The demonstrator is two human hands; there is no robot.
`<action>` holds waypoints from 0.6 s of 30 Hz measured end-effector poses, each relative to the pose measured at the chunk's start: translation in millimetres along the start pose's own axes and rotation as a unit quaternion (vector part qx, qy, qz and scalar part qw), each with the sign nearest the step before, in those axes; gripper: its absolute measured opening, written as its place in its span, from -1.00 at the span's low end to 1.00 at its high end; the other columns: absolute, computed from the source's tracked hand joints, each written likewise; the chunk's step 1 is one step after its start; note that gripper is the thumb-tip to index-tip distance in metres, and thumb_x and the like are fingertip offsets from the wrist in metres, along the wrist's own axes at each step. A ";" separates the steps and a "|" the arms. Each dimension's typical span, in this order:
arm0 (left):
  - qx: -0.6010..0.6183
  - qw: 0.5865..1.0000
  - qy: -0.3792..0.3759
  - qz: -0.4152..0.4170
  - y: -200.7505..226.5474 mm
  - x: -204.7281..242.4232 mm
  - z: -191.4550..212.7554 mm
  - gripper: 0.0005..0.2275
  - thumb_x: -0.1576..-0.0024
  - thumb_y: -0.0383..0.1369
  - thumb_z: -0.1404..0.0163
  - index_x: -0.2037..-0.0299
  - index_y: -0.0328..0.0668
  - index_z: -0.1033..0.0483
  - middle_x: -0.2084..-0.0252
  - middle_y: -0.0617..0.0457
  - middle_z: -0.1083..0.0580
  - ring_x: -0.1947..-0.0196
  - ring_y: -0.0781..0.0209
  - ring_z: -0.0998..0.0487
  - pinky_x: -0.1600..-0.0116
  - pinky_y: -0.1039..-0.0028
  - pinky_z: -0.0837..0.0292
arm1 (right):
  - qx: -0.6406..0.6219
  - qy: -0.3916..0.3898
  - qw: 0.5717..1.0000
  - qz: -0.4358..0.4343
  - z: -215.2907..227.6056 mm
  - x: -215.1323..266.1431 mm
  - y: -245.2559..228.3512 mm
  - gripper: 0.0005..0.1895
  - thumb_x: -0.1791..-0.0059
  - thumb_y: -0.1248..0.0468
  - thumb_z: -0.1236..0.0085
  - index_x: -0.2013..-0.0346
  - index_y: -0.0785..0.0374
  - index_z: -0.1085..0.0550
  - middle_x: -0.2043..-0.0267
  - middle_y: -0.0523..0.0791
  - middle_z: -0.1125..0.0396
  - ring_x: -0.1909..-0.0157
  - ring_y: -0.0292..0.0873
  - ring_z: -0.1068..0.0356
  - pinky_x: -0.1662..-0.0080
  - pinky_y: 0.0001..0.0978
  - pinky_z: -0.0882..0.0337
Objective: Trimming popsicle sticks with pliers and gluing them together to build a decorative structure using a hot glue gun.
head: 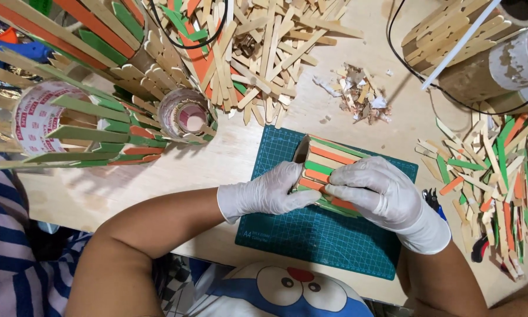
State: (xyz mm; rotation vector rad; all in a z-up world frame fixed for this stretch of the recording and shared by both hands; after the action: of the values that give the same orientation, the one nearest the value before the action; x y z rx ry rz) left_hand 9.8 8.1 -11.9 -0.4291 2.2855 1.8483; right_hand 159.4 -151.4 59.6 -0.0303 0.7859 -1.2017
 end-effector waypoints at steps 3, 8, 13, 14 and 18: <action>0.013 1.000 -0.002 0.004 0.2 2.3 -0.2 -0.81 -0.17 -0.45 -0.11 0.06 -0.37 -0.53 0.26 -0.11 -0.60 0.25 0.30 -0.58 0.15 0.35 -0.59 | -0.004 0.003 1.000 0.015 -1.7 3.3 0.3 -0.80 -0.06 0.30 -0.09 0.10 0.20 -0.62 0.00 -0.06 -0.52 0.03 0.00 -0.54 0.02 -0.12 -0.48; -0.004 1.000 -0.012 -0.004 -6.3 5.4 0.5 -0.80 -0.18 -0.40 -0.11 0.06 -0.37 -0.53 0.23 -0.16 -0.60 0.22 0.21 -0.61 0.13 0.27 -0.60 | -0.001 -0.008 0.999 0.033 -2.1 8.2 3.4 -0.80 -0.05 0.29 -0.10 0.08 0.18 -0.61 -0.01 -0.07 -0.51 0.01 0.01 -0.54 0.00 -0.09 -0.47; -0.003 1.000 -0.016 -0.012 4.1 -0.8 0.1 -0.82 -0.18 -0.41 -0.09 0.07 -0.36 -0.51 0.23 -0.18 -0.59 0.21 0.17 -0.62 0.12 0.24 -0.60 | 0.001 -0.020 0.999 0.032 0.5 8.5 2.8 -0.79 -0.07 0.27 -0.07 0.07 0.17 -0.60 -0.03 -0.06 -0.51 -0.02 0.03 -0.53 -0.02 -0.08 -0.46; -0.008 1.000 -0.013 -0.020 2.8 -0.8 0.3 -0.82 -0.19 -0.41 -0.09 0.09 -0.36 -0.52 0.24 -0.21 -0.59 0.22 0.15 -0.62 0.13 0.23 -0.59 | 0.000 -0.024 0.999 0.041 1.2 8.2 3.7 -0.78 -0.08 0.25 -0.04 0.06 0.18 -0.59 -0.03 -0.06 -0.51 -0.03 0.04 -0.53 -0.03 -0.07 -0.45; -0.008 0.999 -0.038 0.013 8.2 -3.2 2.4 -0.78 -0.20 -0.37 -0.06 0.00 -0.28 -0.52 0.16 -0.11 -0.61 0.18 0.19 -0.62 0.04 0.26 -0.61 | 0.019 -0.029 0.998 0.047 4.5 4.1 2.8 -0.71 -0.11 0.18 0.08 0.04 0.13 -0.59 -0.05 -0.08 -0.51 -0.03 0.05 -0.52 -0.01 -0.02 -0.46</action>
State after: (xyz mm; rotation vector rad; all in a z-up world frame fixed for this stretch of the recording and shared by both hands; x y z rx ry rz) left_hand 10.0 12.4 -3.9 -0.3277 2.2400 1.8624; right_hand 164.7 -155.4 59.6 0.0019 0.7065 -1.1216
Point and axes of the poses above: each hand's wrist, its own x-axis away from the middle knuckle, its own z-axis out of the back of the hand, y = z × x, the point moved 1 cm from there along -x, towards the middle knuckle
